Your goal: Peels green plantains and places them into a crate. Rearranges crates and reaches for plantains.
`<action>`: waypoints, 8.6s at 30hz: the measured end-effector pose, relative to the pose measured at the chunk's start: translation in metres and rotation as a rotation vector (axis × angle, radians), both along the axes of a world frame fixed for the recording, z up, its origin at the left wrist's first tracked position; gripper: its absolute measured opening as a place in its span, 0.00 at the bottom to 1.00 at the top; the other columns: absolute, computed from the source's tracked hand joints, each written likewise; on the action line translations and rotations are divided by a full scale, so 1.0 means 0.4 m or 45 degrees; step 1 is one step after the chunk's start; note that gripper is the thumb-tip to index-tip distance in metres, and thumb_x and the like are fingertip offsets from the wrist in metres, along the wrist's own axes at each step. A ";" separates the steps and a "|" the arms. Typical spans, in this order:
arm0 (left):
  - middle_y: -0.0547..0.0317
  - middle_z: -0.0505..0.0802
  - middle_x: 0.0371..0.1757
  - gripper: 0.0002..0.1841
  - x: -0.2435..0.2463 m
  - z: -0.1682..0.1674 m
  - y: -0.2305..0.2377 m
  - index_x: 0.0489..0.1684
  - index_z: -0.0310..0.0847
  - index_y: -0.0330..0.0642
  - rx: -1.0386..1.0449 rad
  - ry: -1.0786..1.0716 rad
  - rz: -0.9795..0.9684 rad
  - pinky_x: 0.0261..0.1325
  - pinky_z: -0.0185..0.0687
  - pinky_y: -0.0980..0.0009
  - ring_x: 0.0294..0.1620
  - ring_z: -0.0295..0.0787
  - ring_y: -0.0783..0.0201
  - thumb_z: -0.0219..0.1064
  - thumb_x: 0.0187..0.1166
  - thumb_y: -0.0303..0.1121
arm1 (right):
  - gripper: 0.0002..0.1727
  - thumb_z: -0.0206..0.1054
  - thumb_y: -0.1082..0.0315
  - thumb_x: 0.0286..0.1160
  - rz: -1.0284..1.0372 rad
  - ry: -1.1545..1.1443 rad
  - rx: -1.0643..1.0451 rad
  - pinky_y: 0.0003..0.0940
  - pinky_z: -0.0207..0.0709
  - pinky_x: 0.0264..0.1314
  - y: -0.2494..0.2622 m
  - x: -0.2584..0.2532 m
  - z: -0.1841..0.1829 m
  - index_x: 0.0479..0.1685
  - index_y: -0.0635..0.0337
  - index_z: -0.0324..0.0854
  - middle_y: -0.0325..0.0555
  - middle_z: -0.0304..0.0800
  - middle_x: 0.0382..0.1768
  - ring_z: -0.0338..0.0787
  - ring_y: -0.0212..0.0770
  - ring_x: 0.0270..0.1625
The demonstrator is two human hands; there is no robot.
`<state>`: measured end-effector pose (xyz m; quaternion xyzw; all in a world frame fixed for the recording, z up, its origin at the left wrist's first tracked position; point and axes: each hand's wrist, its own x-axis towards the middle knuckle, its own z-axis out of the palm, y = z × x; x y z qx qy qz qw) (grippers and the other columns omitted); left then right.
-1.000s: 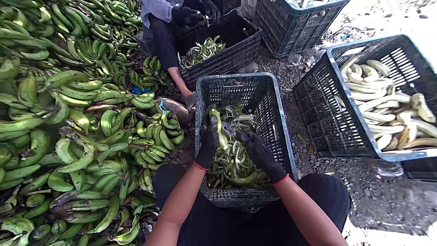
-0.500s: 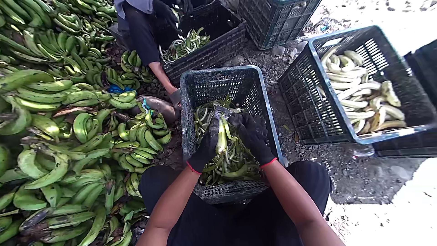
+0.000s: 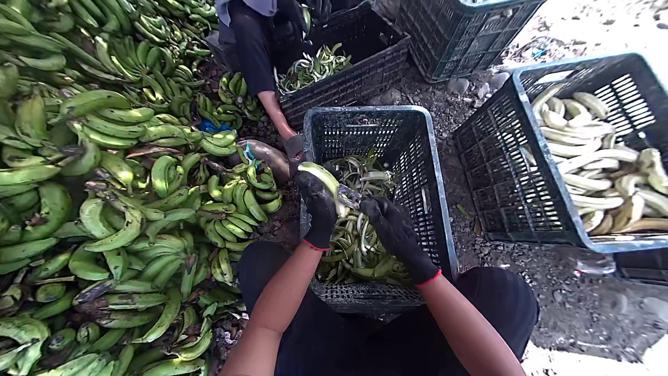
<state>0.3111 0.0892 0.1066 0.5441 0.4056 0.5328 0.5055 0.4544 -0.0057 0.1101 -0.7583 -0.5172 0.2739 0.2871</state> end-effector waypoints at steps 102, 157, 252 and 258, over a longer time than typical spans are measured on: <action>0.66 0.90 0.41 0.24 -0.023 0.046 0.002 0.60 0.78 0.56 -0.598 -0.326 -0.508 0.38 0.88 0.71 0.36 0.88 0.72 0.44 0.90 0.60 | 0.48 0.38 0.17 0.71 -0.055 -0.177 0.253 0.70 0.74 0.56 0.007 0.014 -0.021 0.70 0.40 0.85 0.57 0.88 0.57 0.84 0.64 0.61; 0.37 0.88 0.57 0.29 -0.008 0.070 -0.057 0.71 0.76 0.32 0.147 0.719 -0.372 0.60 0.82 0.51 0.54 0.87 0.50 0.38 0.96 0.46 | 0.44 0.37 0.22 0.80 -0.009 0.461 -0.062 0.52 0.80 0.33 -0.021 0.029 0.008 0.61 0.48 0.84 0.48 0.89 0.38 0.87 0.46 0.35; 0.48 0.91 0.59 0.27 0.384 0.154 -0.128 0.79 0.73 0.45 0.246 0.932 -1.235 0.58 0.87 0.51 0.52 0.91 0.55 0.57 0.89 0.52 | 0.29 0.33 0.36 0.91 -1.071 0.925 1.239 0.30 0.84 0.27 -0.480 0.427 0.178 0.76 0.32 0.69 0.29 0.91 0.47 0.86 0.29 0.27; 0.36 0.83 0.74 0.30 0.079 -0.242 -0.175 0.75 0.77 0.39 -0.194 2.514 -1.793 0.75 0.67 0.32 0.78 0.76 0.36 0.57 0.85 0.54 | 0.40 0.27 0.28 0.86 -0.954 1.230 1.319 0.31 0.87 0.30 -0.455 0.427 0.178 0.68 0.39 0.78 0.32 0.89 0.34 0.87 0.29 0.26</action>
